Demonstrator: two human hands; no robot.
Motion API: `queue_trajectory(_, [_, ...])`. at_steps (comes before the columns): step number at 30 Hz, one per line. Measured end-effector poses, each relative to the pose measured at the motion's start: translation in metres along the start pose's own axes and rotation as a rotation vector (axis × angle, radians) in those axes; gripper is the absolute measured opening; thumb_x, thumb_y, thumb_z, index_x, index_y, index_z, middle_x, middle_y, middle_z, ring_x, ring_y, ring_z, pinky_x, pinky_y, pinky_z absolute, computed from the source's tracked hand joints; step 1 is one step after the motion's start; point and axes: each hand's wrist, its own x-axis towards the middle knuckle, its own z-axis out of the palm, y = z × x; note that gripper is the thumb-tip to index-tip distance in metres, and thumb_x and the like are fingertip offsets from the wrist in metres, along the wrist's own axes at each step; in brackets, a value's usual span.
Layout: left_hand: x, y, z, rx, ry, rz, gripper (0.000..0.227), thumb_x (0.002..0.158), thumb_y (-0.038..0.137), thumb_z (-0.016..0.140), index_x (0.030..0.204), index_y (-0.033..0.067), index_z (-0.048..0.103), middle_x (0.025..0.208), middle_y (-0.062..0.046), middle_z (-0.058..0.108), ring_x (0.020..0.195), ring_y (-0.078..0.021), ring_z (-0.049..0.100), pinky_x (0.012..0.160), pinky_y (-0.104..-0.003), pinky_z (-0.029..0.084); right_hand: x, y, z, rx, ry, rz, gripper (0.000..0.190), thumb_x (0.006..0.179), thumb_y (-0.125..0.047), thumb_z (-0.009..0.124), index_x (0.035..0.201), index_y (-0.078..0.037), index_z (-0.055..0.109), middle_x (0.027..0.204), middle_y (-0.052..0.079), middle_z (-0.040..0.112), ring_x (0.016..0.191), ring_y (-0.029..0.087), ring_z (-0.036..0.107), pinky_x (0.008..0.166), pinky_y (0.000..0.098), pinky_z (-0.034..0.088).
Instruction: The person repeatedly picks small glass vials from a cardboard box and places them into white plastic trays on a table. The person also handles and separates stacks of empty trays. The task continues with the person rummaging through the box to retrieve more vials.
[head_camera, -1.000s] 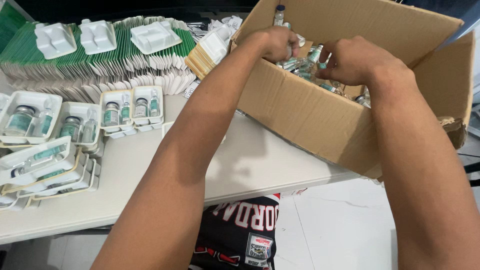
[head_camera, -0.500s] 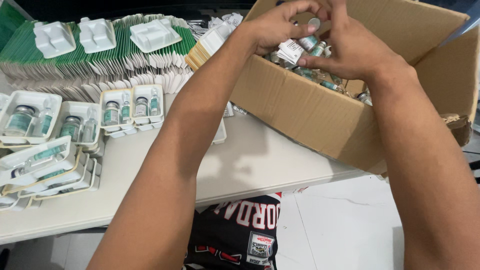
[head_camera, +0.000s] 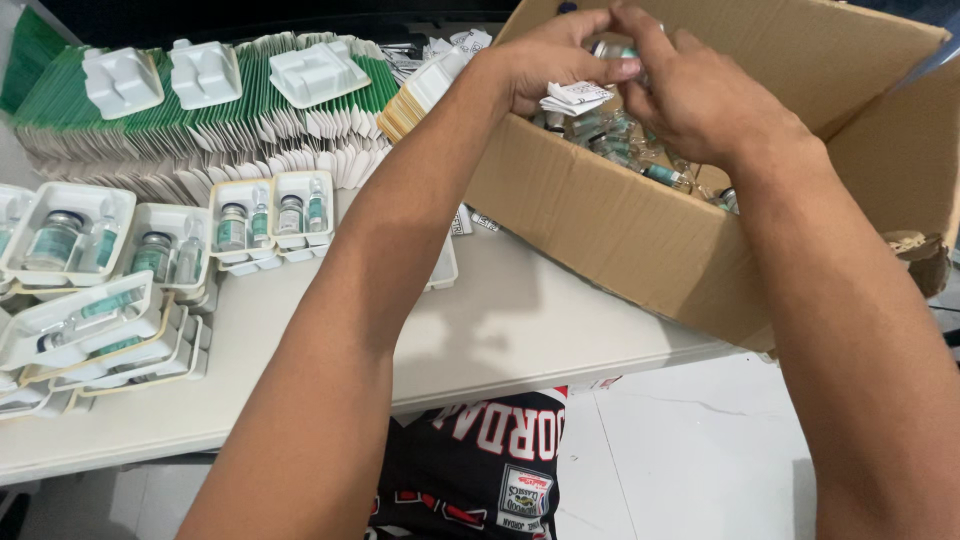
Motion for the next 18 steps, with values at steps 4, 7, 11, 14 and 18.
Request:
queue_trajectory(4, [0.01, -0.011, -0.007, -0.009, 0.017, 0.008, 0.057, 0.092, 0.017, 0.083, 0.14, 0.0055, 0.055, 0.118, -0.01, 0.069, 0.102, -0.015, 0.073, 0.083, -0.031, 0.067, 0.0, 0.001, -0.003, 0.032, 0.012, -0.021, 0.051, 0.108, -0.031, 0.052, 0.154, -0.013, 0.038, 0.117, 0.032, 0.062, 0.109, 0.05, 0.062, 0.093, 0.0568, 0.048])
queue_trajectory(7, [0.026, -0.033, -0.025, 0.019, 0.101, 0.103, 0.049, 0.091, 0.016, 0.083, 0.134, 0.0051, 0.06, 0.117, -0.01, 0.071, 0.101, -0.0162, 0.072, 0.079, -0.031, 0.063, -0.002, 0.004, -0.001, 0.011, 0.066, -0.041, 0.045, 0.111, -0.03, 0.053, 0.15, -0.01, 0.041, 0.114, 0.034, 0.061, 0.107, 0.052, 0.061, 0.092, 0.0583, 0.048])
queue_trajectory(11, [0.059, -0.049, -0.083, -0.114, 0.091, 0.099, 0.029, 0.101, 0.016, 0.075, 0.123, -0.001, 0.07, 0.117, -0.012, 0.075, 0.103, -0.0165, 0.075, 0.089, -0.033, 0.064, -0.004, 0.009, -0.003, 0.053, 0.199, -0.122, 0.047, 0.111, -0.025, 0.054, 0.153, -0.009, 0.04, 0.114, 0.033, 0.061, 0.105, 0.052, 0.06, 0.093, 0.0586, 0.047])
queue_trajectory(14, [0.057, -0.061, -0.126, -0.006, 0.043, -0.04, 0.026, 0.106, 0.023, 0.066, 0.118, 0.0005, 0.071, 0.111, -0.012, 0.076, 0.098, -0.0177, 0.074, 0.086, -0.034, 0.061, -0.006, 0.009, 0.0, 0.05, 0.21, -0.128, 0.046, 0.111, -0.024, 0.054, 0.152, -0.009, 0.042, 0.121, 0.033, 0.059, 0.106, 0.053, 0.058, 0.092, 0.0593, 0.047])
queue_trajectory(18, [-0.015, -0.04, -0.164, 0.167, 0.27, -0.192, 0.032, 0.103, 0.035, 0.058, 0.113, 0.0074, 0.071, 0.108, -0.006, 0.079, 0.1, -0.0147, 0.077, 0.085, -0.035, 0.063, -0.006, 0.008, -0.003, 0.0, 0.156, -0.045, 0.047, 0.111, -0.026, 0.053, 0.154, -0.011, 0.042, 0.118, 0.032, 0.058, 0.107, 0.052, 0.059, 0.092, 0.0597, 0.047])
